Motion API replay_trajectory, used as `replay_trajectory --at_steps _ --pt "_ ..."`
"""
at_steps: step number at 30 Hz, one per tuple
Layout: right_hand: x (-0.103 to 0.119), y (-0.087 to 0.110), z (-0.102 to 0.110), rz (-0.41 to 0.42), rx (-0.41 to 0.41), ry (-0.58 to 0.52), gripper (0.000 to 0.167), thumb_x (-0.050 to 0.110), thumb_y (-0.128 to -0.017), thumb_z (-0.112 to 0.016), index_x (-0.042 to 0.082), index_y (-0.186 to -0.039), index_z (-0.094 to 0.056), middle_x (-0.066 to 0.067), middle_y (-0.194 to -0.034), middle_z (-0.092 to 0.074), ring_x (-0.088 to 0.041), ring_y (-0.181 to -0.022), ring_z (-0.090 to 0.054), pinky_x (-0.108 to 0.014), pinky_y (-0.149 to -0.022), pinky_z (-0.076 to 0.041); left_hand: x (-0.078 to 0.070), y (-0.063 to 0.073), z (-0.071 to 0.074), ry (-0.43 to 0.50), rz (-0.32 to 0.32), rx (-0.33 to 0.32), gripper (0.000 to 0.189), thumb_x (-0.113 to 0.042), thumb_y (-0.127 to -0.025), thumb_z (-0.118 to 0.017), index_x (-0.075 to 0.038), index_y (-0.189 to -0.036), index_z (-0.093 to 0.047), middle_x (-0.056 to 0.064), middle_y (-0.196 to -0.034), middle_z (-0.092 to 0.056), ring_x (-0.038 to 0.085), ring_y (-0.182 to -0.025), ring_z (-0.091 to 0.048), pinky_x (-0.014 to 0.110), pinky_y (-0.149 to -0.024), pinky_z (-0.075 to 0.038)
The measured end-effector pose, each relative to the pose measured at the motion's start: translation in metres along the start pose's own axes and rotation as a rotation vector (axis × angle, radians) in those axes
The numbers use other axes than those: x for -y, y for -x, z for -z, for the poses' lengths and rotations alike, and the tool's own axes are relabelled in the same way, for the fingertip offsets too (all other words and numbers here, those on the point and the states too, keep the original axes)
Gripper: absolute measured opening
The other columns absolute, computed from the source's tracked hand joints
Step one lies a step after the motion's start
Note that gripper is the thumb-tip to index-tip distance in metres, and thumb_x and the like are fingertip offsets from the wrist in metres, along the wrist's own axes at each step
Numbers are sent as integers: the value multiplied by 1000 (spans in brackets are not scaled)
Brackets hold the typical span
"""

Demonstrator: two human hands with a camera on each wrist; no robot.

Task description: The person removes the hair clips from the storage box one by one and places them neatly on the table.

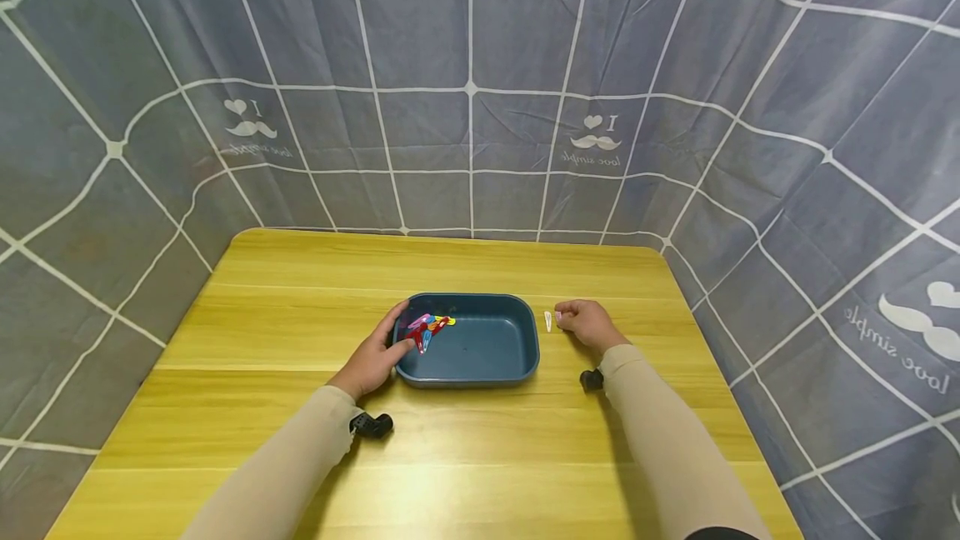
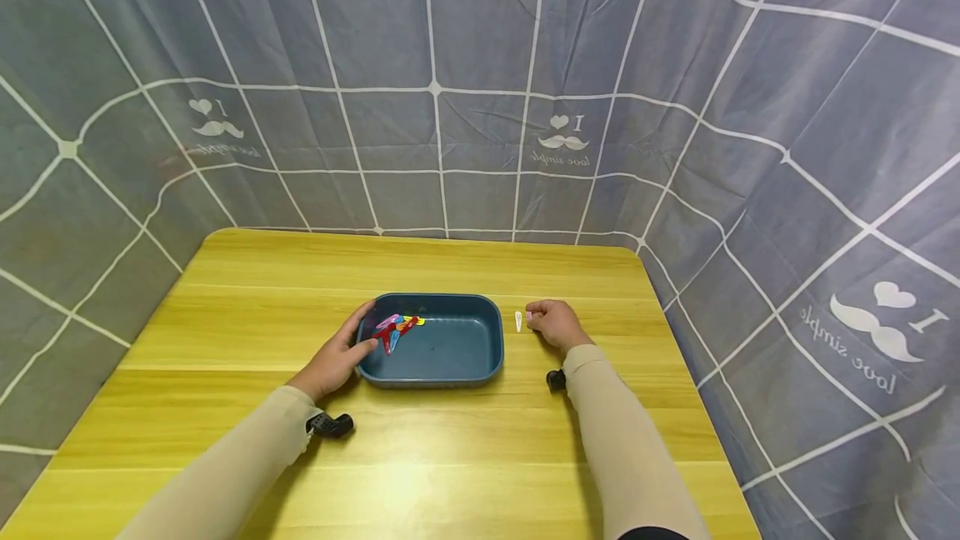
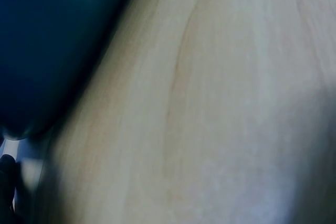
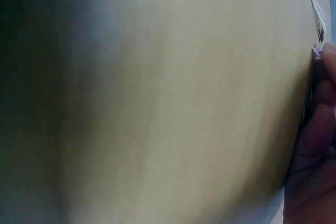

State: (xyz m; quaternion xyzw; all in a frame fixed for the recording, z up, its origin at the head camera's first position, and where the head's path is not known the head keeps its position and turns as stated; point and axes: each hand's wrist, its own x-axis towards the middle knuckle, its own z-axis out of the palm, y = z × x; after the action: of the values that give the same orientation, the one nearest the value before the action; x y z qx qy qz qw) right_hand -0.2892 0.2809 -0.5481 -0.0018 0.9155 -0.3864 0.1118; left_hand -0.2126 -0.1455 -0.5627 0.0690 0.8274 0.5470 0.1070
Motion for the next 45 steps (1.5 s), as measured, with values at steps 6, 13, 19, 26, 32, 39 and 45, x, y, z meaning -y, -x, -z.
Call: replay_trajectory --at_steps 6,13,19,26,32,39,45 --pt "1 0 -2 -22 -2 6 36 14 -102 -67 0 -135 -70 -16 -118 -75 -24 -104 -66 -37 -94 -54 -1 0 0 -2 5 -2 72 -32 -107 -58 -42 -168 -20 13 -176 -21 43 -161 -23 66 -128 -19" --pt "0 1 -2 -5 9 15 36 19 -105 -64 0 -136 -69 -18 -125 -75 -29 -114 -68 -45 -103 -54 -1 0 0 -4 9 -3 72 -31 -107 -58 -42 -168 -20 14 -176 -20 43 -161 -23 65 -128 -20" --pt "-1 1 -2 12 14 39 36 17 -104 -65 1 -136 -70 -19 -128 -73 -32 -116 -67 -47 -105 -52 0 1 0 3 8 -1 72 -31 -107 -57 -41 -168 -20 14 -176 -20 43 -160 -24 64 -128 -21" --pt "0 2 -1 15 19 58 36 18 -105 -63 2 -136 -69 -19 -127 -73 -33 -118 -66 -49 -108 -51 1 0 -1 11 0 -3 71 -32 -107 -58 -42 -167 -21 13 -176 -21 43 -160 -25 64 -128 -22" --pt "-1 2 -2 10 15 54 36 19 -105 -65 1 -135 -70 -18 -126 -74 -31 -116 -67 -48 -105 -52 3 -1 -1 15 0 -3 71 -33 -106 -58 -42 -167 -22 13 -176 -21 42 -160 -25 63 -128 -22" --pt "-2 1 -1 16 16 62 36 18 -105 -65 2 -136 -70 -19 -129 -73 -35 -122 -66 -49 -109 -51 3 -1 0 10 -1 -3 71 -33 -106 -58 -42 -167 -22 13 -176 -21 42 -161 -23 64 -128 -21" --pt "-1 2 -1 12 23 66 36 17 -105 -62 3 -137 -69 -19 -134 -71 -37 -128 -63 -51 -112 -49 2 0 0 15 2 1 71 -33 -107 -57 -43 -167 -21 13 -176 -19 42 -161 -22 63 -128 -21"
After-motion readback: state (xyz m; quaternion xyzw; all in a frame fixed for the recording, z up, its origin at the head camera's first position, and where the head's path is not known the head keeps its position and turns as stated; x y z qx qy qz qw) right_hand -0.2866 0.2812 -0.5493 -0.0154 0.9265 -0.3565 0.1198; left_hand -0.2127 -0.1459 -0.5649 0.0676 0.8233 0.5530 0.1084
